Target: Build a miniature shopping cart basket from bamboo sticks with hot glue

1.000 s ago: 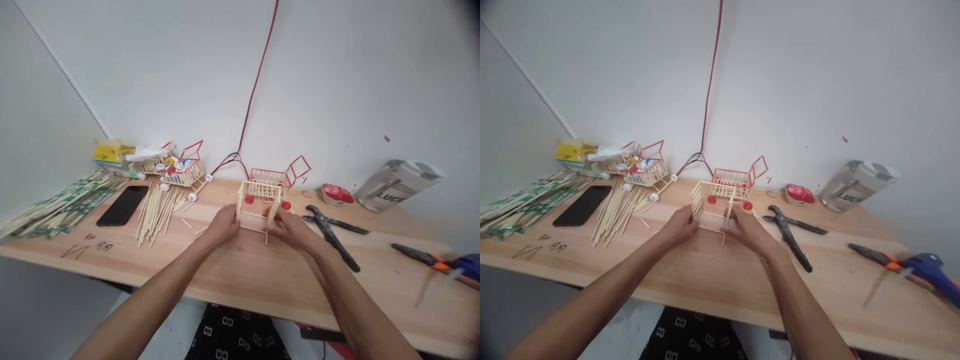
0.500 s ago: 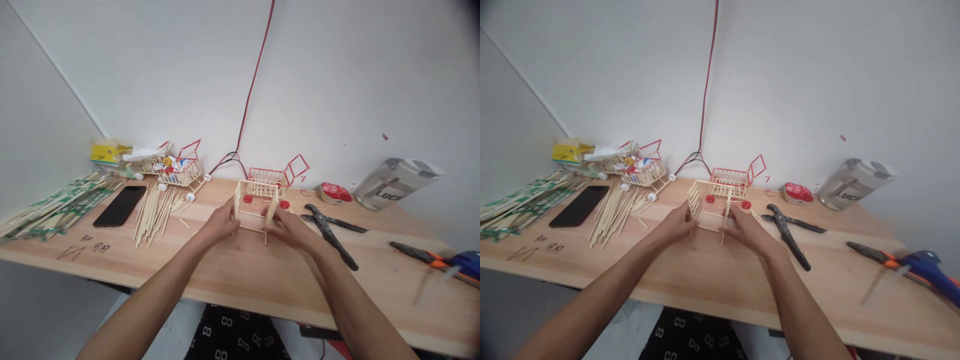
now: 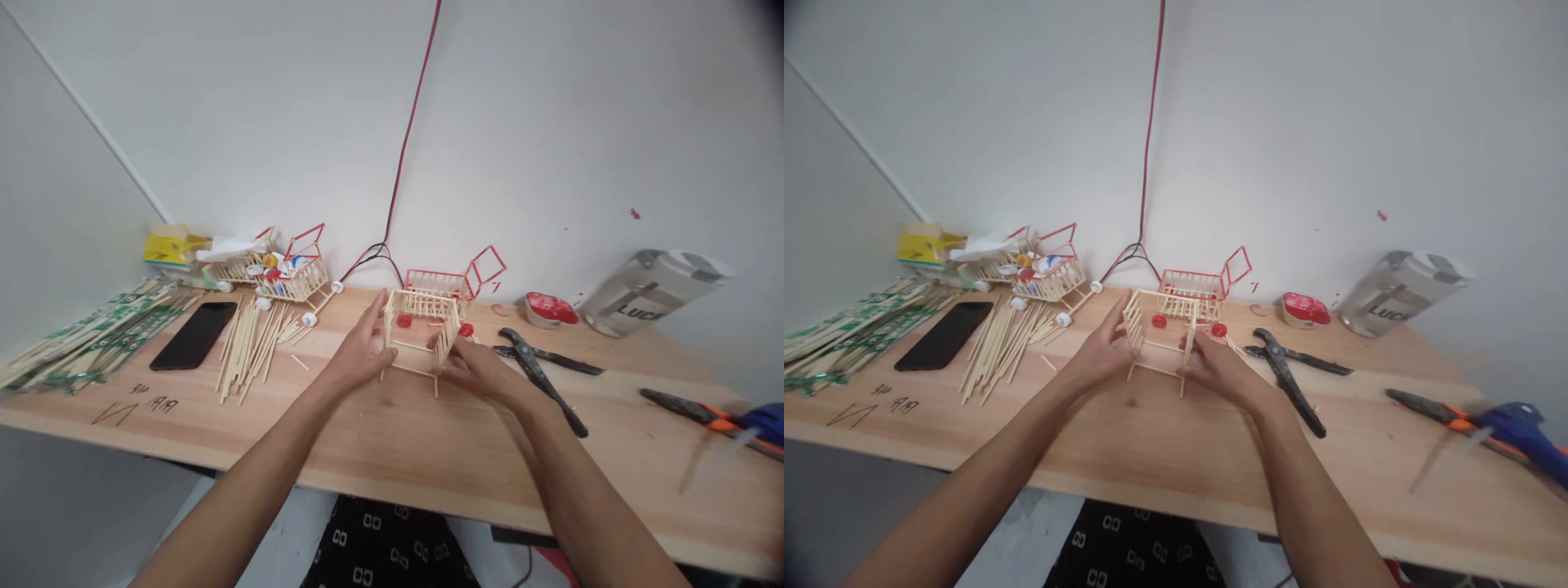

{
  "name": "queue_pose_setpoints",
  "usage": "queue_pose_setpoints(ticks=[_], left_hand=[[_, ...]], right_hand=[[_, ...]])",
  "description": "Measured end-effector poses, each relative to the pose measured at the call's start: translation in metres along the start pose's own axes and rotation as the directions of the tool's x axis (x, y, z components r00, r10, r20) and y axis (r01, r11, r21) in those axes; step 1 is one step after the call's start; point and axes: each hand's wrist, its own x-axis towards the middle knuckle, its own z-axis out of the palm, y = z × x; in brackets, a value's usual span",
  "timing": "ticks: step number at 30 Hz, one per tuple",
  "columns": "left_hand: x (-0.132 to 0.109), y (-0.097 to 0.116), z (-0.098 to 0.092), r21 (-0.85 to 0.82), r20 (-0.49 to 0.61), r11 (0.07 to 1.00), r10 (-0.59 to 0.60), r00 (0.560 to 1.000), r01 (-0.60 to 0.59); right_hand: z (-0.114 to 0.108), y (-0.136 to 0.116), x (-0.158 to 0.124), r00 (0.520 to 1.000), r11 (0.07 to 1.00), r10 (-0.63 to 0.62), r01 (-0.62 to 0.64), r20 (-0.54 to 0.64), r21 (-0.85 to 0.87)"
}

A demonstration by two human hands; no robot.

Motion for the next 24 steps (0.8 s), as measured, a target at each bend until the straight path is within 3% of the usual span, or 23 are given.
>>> queue_pose_setpoints(ticks=[5,11,24], left_hand=[[-0.0026,0.0007,0.0038,-0.03,0.056,0.999,0.04,0.998,-0.038],[-0.003,-0.0004,0.0041,0.019,0.05,1.0,0.022,0.999,-0.023],[-0.0032,0.0085,0.0038,-0.045,0.038,0.999,-0.01,0.999,0.012]], right_hand=[[0.0,-0.0002,0.0003,1.0,1.0,0.002,-0.002,-0.006,0.0],[-0.0009,0.0023,0.0,1.0,1.0,-0.02,0.02,-0.011,-0.006],[-0.0047,0.0056,-0.0013,0.999,0.998,-0.034,0.033,0.005,0.046]])
